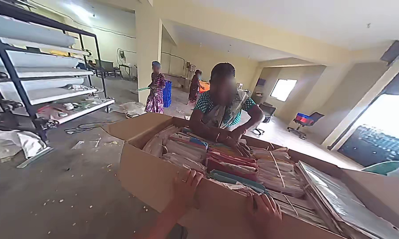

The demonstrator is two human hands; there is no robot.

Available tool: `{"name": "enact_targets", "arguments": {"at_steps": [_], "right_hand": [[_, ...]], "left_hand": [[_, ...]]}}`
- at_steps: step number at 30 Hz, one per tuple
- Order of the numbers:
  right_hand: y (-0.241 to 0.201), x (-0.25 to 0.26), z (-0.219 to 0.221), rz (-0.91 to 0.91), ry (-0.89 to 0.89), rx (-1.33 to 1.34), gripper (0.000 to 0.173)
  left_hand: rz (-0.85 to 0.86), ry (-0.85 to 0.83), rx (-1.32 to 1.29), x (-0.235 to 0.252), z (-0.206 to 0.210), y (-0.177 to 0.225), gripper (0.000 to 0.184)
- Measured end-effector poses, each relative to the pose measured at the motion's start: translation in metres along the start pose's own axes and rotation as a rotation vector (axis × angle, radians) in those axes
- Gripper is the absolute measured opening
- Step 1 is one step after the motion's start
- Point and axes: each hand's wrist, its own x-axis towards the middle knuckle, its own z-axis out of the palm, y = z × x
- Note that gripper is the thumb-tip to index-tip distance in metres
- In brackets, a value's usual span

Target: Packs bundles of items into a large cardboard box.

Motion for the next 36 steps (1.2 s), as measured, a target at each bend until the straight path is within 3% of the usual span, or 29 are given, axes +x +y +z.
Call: {"name": "enact_targets", "arguments": {"at_steps": [14, 23, 33, 36], "right_hand": [[-0.002, -0.002, -0.003, 0.03, -0.052, -0.044, 0.053], [0.0, 0.001, 0.003, 0.014, 0.039, -0.069, 0.052], [-0.006, 0.005, -0.009, 0.065, -0.066, -0.052, 0.043], [-0.003, 0.0, -0.006, 0.088, -0.073, -0.037, 0.038]], "left_hand": [[0.043, -0.06, -0.139, 0.0, -0.004, -0.013, 0.111], [0.045, -0.062, -0.202, -0.001, -0.002, -0.014, 0.112], [0.03, -0.076, -0.251, -0.007, 0.019, -0.019, 0.115], [0.069, -0.008, -0.207, -0.005, 0.022, -0.023, 0.118]]}}
